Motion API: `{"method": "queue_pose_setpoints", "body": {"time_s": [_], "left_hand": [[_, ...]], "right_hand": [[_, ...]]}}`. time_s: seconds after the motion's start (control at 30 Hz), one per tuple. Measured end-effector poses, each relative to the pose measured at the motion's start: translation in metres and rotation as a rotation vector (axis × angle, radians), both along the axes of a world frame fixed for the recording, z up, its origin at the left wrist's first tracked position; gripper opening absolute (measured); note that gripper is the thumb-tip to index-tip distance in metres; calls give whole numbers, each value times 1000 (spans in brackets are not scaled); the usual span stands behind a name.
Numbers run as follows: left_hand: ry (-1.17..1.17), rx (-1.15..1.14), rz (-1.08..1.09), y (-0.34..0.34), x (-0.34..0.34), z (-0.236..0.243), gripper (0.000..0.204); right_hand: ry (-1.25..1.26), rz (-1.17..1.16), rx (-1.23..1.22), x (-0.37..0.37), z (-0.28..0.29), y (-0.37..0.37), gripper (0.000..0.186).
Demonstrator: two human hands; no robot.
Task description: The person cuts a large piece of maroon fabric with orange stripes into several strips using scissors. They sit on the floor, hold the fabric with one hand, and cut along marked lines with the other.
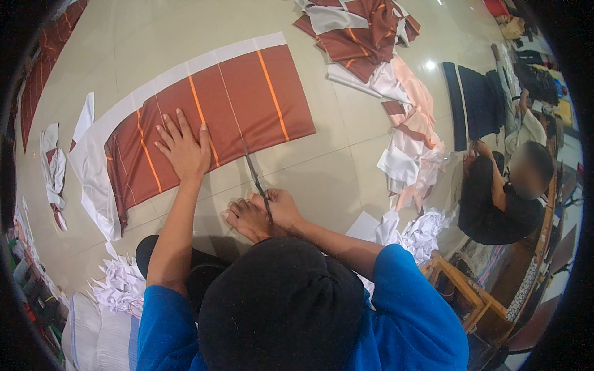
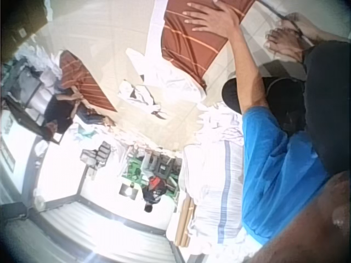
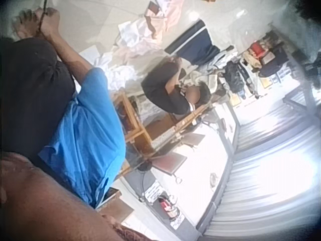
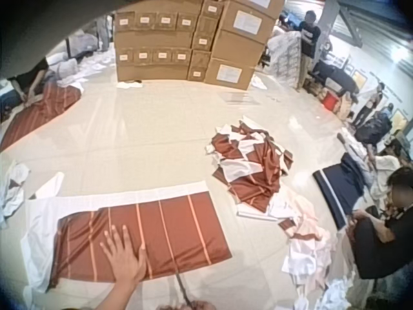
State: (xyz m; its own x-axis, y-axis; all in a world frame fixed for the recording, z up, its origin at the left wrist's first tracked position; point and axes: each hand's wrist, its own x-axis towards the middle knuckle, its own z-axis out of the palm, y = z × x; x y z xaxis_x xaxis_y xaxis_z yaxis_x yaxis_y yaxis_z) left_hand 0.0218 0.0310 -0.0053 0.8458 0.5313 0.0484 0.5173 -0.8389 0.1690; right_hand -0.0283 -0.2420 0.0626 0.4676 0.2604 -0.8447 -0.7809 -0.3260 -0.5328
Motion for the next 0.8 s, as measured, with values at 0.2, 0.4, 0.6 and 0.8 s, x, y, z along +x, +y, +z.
{"method": "queue_pose_setpoints", "body": {"time_s": [0.2,0.4,0.6,0.8], "left_hand": [[-22,24,-2,0,-1,-3,86],[-15,23,-2,0,-1,-3,86],[-7,19,-1,0,-1,-2,86],[-5,26,-3,0,0,-2,87]], "right_hand": [[-13,-11,-4,0,-3,3,41],[-45,11,-15,-1,-7,3,53],[-35,18,-52,-1,-10,3,53],[-73,33,-83,-4,-14,1,53]]}}
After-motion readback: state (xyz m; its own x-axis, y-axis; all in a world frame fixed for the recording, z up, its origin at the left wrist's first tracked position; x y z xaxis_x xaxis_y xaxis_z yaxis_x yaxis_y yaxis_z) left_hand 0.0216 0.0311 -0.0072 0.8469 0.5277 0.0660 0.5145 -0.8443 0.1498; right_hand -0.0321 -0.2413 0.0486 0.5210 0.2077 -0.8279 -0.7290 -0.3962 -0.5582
